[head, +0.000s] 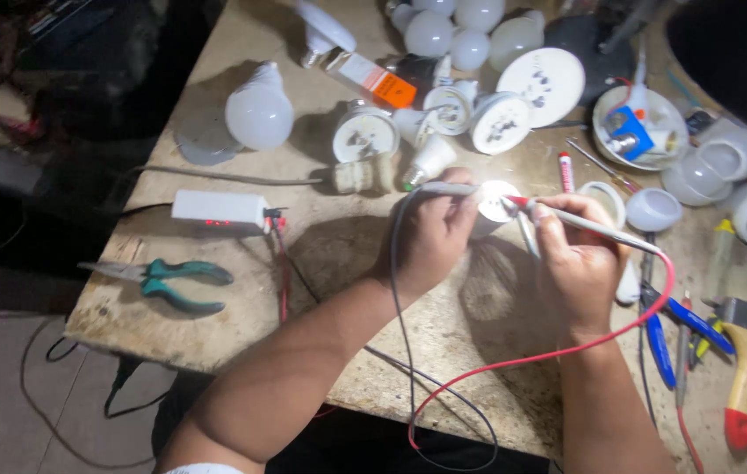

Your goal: Testing and repairing LED bulbs using multimeter probes and hand tools at a workbench

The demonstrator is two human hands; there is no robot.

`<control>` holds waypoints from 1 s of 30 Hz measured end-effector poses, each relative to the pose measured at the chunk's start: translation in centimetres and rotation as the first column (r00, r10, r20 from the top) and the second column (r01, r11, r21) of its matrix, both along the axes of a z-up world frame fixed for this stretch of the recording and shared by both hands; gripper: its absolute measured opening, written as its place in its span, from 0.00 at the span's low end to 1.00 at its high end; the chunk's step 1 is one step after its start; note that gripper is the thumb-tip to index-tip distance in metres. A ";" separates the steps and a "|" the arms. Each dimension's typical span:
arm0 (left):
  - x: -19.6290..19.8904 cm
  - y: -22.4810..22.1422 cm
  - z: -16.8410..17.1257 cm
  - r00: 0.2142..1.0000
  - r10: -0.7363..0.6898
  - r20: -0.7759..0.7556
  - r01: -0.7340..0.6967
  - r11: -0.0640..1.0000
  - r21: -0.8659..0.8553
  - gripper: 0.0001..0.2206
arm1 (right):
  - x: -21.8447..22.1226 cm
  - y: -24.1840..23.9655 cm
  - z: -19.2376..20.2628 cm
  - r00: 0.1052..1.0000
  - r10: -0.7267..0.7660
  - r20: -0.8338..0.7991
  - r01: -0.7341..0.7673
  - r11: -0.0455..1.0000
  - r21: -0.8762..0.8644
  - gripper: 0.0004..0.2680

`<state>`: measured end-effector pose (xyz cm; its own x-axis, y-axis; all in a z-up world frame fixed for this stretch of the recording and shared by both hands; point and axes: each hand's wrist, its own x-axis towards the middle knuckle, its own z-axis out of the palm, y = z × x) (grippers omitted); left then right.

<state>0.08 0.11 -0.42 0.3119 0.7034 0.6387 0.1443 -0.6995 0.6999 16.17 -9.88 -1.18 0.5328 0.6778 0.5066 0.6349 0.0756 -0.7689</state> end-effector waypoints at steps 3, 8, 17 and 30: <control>-0.4 0.5 0.3 0.999 -0.047 0.010 0.047 0.999 0.000 0.05 | -1.4 0.3 1.0 0.997 -0.065 -0.051 0.064 0.998 -0.013 0.03; -0.9 0.1 1.5 0.998 -0.060 -0.002 0.060 0.998 -0.030 0.03 | -2.0 0.2 1.8 0.984 -0.109 -0.143 0.101 0.993 -0.063 0.03; -0.9 -0.3 1.6 1.000 -0.022 -0.011 0.021 0.994 -0.110 0.05 | -2.3 0.4 2.2 0.959 -0.071 -0.274 0.073 0.997 -0.003 0.02; -0.8 -0.2 1.9 0.997 -0.044 0.065 0.052 0.991 -0.122 0.06 | -2.1 0.4 2.3 0.960 -0.050 -0.274 0.049 0.999 -0.008 0.02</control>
